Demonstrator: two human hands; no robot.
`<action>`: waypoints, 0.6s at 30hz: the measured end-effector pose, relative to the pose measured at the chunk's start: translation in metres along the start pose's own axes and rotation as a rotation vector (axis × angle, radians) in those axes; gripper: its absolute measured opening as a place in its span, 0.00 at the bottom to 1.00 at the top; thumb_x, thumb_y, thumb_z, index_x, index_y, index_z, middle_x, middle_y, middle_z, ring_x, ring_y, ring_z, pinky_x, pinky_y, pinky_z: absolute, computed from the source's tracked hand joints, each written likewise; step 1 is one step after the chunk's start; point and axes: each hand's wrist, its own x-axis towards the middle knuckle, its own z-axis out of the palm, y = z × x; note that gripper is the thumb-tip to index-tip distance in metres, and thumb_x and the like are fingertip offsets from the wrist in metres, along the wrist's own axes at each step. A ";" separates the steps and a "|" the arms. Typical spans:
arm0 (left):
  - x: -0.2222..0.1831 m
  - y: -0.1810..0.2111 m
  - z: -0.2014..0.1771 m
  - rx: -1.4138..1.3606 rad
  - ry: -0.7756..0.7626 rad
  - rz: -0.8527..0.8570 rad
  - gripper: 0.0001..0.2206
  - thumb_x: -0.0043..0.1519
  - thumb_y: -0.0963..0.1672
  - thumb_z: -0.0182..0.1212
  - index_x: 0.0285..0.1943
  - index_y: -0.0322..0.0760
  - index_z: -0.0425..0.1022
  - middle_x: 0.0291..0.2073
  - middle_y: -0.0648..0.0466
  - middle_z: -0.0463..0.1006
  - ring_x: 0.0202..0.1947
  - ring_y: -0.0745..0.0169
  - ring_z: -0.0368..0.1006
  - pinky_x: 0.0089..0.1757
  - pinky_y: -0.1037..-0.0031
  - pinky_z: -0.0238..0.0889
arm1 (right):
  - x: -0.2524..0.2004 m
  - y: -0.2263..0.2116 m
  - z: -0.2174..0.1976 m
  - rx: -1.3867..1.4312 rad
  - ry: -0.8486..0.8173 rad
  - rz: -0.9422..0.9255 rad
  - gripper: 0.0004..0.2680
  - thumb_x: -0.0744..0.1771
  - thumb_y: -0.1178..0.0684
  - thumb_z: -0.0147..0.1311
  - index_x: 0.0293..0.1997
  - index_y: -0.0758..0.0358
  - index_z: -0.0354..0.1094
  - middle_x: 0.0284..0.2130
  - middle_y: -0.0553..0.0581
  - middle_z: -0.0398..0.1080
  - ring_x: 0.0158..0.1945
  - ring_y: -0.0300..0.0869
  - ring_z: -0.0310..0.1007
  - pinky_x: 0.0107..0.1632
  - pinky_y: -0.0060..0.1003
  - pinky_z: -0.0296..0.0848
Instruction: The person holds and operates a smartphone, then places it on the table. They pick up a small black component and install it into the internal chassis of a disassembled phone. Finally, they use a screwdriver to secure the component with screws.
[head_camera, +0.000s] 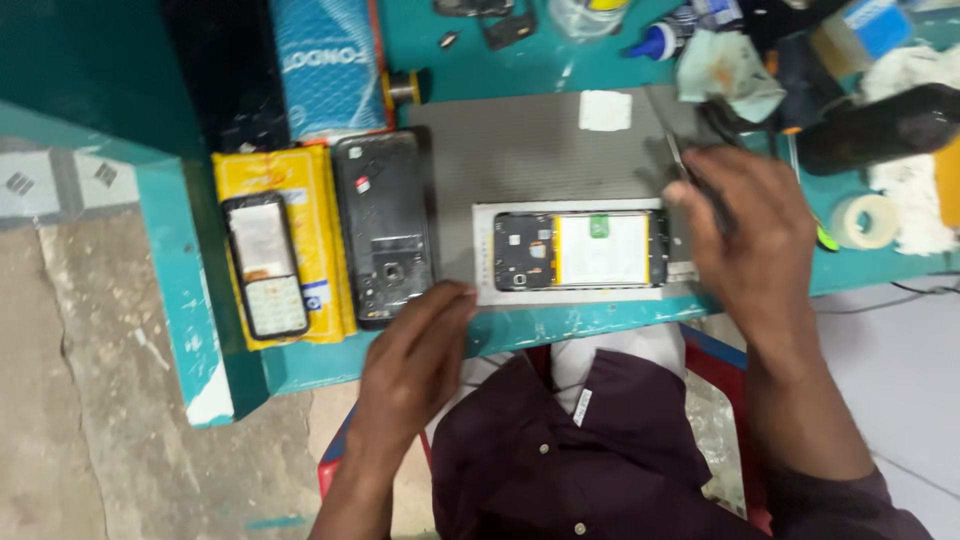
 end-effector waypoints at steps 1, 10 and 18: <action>0.000 -0.003 0.000 0.024 0.060 0.034 0.12 0.57 0.31 0.65 0.49 0.23 0.78 0.47 0.41 0.79 0.46 0.46 0.80 0.46 0.65 0.76 | 0.000 0.007 -0.003 -0.009 0.042 0.026 0.08 0.73 0.58 0.64 0.59 0.65 0.73 0.52 0.61 0.75 0.55 0.51 0.75 0.56 0.43 0.74; -0.002 -0.017 -0.020 0.326 0.347 -0.099 0.10 0.65 0.31 0.65 0.53 0.24 0.78 0.46 0.42 0.79 0.47 0.47 0.79 0.48 0.64 0.73 | 0.060 0.129 0.020 -0.511 0.037 -0.134 0.08 0.67 0.65 0.53 0.51 0.73 0.71 0.35 0.68 0.73 0.42 0.58 0.72 0.44 0.50 0.71; 0.034 -0.042 -0.054 0.744 0.063 -0.063 0.09 0.62 0.39 0.68 0.49 0.42 0.84 0.43 0.59 0.80 0.43 0.59 0.70 0.44 0.65 0.53 | 0.058 0.121 0.031 -0.817 -0.073 -0.099 0.11 0.68 0.60 0.56 0.56 0.63 0.71 0.33 0.63 0.75 0.40 0.51 0.76 0.42 0.43 0.75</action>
